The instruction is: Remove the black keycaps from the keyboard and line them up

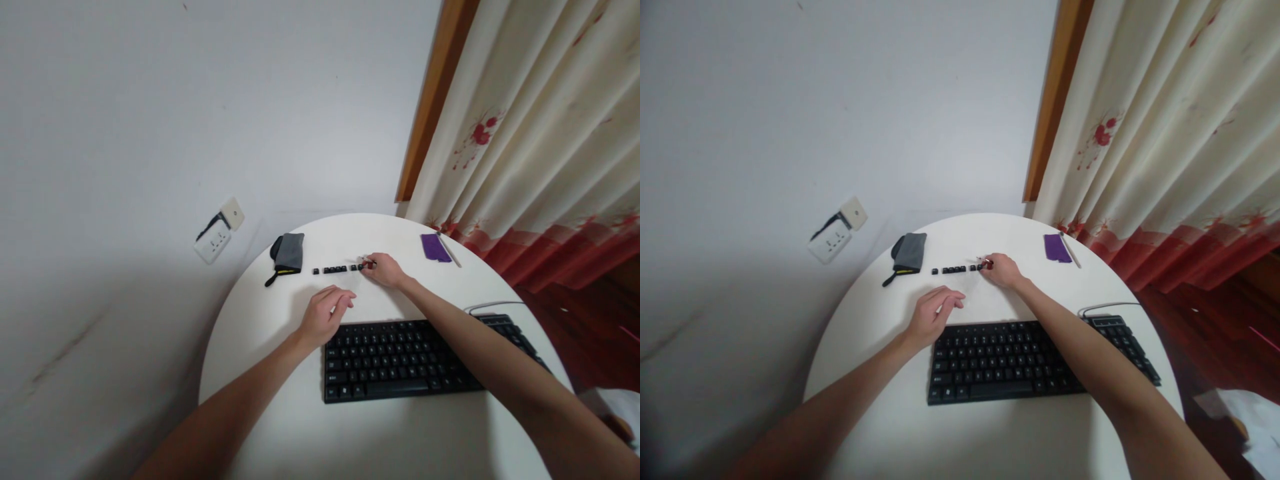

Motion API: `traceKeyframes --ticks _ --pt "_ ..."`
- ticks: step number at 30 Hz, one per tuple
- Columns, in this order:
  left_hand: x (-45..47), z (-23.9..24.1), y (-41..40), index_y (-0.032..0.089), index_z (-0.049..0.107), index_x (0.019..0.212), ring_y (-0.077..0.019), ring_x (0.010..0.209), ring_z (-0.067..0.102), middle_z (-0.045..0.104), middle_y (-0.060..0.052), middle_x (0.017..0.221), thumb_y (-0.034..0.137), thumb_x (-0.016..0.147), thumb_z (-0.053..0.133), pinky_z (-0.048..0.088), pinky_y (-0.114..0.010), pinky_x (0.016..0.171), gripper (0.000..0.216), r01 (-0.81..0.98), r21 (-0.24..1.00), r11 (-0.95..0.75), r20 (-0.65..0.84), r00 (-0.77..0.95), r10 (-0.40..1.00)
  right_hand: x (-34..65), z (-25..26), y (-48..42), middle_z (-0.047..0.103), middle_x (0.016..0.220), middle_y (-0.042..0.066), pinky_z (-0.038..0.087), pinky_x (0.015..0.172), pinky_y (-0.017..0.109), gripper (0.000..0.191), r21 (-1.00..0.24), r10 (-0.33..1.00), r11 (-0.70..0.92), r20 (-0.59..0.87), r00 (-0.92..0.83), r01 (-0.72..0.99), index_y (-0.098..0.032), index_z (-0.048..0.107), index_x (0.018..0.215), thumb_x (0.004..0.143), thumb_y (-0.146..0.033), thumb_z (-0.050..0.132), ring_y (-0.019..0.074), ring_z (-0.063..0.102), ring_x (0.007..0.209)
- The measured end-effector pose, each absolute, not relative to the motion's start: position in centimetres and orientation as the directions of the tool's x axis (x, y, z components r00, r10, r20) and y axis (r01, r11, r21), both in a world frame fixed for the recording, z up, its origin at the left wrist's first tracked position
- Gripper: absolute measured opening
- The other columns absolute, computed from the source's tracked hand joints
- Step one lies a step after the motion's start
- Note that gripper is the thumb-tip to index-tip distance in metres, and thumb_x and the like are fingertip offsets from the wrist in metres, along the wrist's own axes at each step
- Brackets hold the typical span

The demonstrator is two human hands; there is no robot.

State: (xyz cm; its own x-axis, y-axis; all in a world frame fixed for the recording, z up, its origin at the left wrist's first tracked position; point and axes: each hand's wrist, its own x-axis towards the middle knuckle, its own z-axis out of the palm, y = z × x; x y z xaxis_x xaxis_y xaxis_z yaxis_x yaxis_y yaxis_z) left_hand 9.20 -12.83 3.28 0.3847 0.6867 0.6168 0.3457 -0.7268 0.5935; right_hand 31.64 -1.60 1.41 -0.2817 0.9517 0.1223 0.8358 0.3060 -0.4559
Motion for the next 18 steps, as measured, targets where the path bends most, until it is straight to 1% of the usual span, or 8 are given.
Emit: traceKeyframes --ticks 10,13,18 --pt "9.33 3.6 -13.02 0.016 0.067 0.093 -0.0164 0.075 0.063 0.069 -0.004 0.075 0.019 0.098 0.046 0.049 -0.03 0.075 0.022 0.345 0.583 -0.735 0.621 0.394 0.677 31.3 1.53 -1.57 0.071 0.083 0.004 0.037 0.064 0.023 0.014 -0.453 0.945 0.325 0.137 -0.296 0.83 -0.018 0.071 0.086 0.081 -0.029 0.063 0.0156 0.059 0.072" --pt "9.41 3.82 -13.15 0.016 0.067 0.09 -0.0163 0.073 0.063 0.068 -0.004 0.073 0.02 0.098 0.046 0.049 -0.029 0.072 0.024 0.345 0.582 -0.737 0.623 0.393 0.676 31.32 1.42 -1.5 0.071 0.082 0.003 0.037 0.063 0.023 0.014 -0.458 0.944 0.329 0.138 -0.3 0.825 -0.019 0.071 0.086 0.081 -0.029 0.063 0.016 0.059 0.072" --pt "9.4 3.79 -13.12 0.016 0.068 0.091 -0.0166 0.073 0.063 0.068 -0.004 0.072 0.022 0.099 0.045 0.05 -0.029 0.071 0.024 0.343 0.581 -0.738 0.623 0.397 0.674 31.41 1.34 -1.43 0.071 0.082 0.004 0.038 0.064 0.023 0.015 -0.47 0.944 0.329 0.14 -0.299 0.819 -0.019 0.072 0.088 0.081 -0.029 0.064 0.0166 0.06 0.073"
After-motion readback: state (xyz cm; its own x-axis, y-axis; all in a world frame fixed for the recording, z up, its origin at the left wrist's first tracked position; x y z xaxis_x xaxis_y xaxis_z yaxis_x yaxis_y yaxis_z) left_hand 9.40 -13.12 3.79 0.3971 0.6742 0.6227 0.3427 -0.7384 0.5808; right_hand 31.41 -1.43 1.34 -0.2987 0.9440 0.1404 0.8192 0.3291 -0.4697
